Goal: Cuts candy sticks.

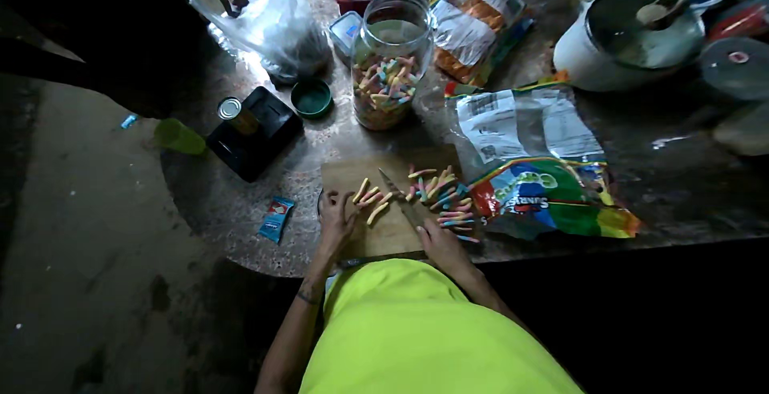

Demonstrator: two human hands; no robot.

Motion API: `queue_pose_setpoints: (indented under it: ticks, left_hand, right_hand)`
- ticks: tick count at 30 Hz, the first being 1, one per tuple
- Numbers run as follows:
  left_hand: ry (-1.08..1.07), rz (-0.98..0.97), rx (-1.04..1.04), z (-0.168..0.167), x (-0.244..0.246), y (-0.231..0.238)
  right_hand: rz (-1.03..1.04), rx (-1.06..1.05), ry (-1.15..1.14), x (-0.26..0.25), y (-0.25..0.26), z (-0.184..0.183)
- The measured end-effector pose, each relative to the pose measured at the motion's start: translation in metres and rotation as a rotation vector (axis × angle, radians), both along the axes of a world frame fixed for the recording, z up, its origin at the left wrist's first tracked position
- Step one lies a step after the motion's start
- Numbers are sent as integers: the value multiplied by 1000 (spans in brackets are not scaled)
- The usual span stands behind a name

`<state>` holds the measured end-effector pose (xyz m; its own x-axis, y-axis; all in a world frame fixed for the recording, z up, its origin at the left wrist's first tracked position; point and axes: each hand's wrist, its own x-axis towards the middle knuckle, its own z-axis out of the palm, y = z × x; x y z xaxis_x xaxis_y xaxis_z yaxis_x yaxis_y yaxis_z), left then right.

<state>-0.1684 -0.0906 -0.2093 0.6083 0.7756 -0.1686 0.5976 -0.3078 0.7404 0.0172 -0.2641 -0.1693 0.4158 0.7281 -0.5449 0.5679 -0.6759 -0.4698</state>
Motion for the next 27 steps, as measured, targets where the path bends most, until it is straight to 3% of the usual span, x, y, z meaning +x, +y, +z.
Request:
queue_pose_setpoints:
  ticks: [4,6,8,10,12,14,16,18,21,23,27]
  left_hand:
    - [131,231,71,8,-46,-10]
    - [328,610,53,27,-90,-17]
    - [417,1026,135,23,-159,-22]
    - [508,1264,179,17,-244,-40]
    - [806,1273,9,23,-311,-69]
    - [994,1219,-28,33,-335,-76]
    - [802,1143,117,59,-289,-62]
    - [411,904,183,79,-207,-40]
    - [-7,366,42,51,-90,-20]
    - [-99,117,49,19,-34,-17]
    - [39,-5,75,-6,20,-7]
  right_hand:
    - [-61,-18,-64,5,-4,5]
    - [-82,-26,-77,7,-4,12]
    - [-83,-2,-64,10,-6,13]
    - [-67,38,-36,10,-9,12]
    - [-26,37,11,10,-7,16]
    - [46,8,57,7,0,21]
    - [100,-3,83,4,6,22]
    - [122,1,81,0,12,23]
    - [150,-1,46,-5,16,21]
    - [141,1,39,-5,14,23]
    - [34,23,58,1,-3,21]
